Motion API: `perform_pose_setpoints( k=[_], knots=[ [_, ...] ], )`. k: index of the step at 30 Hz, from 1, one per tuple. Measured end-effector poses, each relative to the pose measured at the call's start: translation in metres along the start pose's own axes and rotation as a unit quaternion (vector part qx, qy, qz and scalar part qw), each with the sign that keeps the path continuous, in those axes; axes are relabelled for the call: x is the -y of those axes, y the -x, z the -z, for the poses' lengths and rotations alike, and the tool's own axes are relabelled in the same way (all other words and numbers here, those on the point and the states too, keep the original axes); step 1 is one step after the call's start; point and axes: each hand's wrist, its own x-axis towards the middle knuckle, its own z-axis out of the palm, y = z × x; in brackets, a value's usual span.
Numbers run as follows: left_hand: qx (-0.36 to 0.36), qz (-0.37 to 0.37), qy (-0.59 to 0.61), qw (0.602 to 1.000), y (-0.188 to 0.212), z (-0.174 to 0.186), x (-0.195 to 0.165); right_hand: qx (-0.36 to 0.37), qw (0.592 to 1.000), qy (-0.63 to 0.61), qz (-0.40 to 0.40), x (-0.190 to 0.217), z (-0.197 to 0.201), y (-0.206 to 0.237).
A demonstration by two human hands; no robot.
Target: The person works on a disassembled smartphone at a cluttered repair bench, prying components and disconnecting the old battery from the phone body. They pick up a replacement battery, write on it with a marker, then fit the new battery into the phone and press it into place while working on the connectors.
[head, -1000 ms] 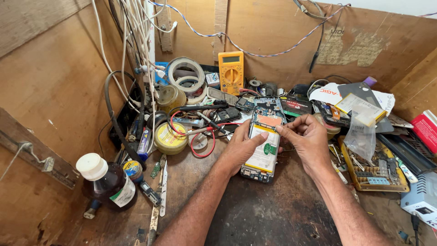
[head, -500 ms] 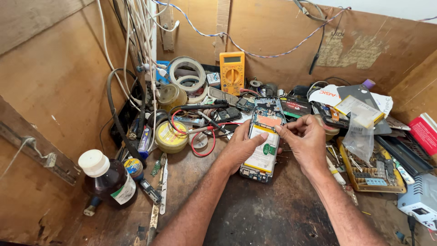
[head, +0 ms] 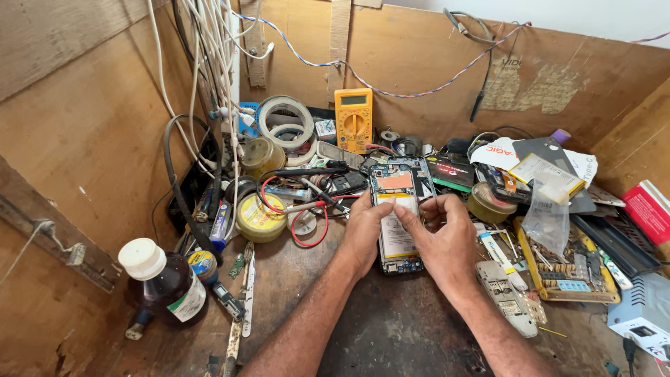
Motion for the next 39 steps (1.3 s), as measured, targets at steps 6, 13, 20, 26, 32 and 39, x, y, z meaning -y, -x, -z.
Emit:
perform_pose_setpoints(
  k=[6,13,20,26,32,39],
  knots=[
    [0.016,-0.001,0.028,0.999,-0.004,-0.003,0.006,-0.006,0.999,-0.034,-0.011,-0.005,0.001,-0.006],
    [-0.006,-0.032,0.009,0.999,-0.002,-0.001,0.009,-0.003,0.988,-0.122,-0.1,-0.025,-0.002,-0.012],
    [-0.016,-0.036,0.001,0.999,-0.003,0.004,0.007,0.034,0.949,-0.287,-0.13,-0.032,-0.009,-0.014],
    [-0.027,-0.035,0.0,0.999,-0.003,0.004,0.007,-0.041,0.993,-0.105,0.031,-0.013,-0.002,-0.009],
    [-0.039,-0.062,-0.046,0.996,0.0,0.001,0.008,-0.027,0.994,-0.074,0.073,-0.004,0.002,-0.009],
    [-0.055,-0.108,-0.13,0.984,0.001,-0.007,0.008,-0.004,0.996,-0.067,0.057,-0.014,-0.002,-0.02]
  ],
)
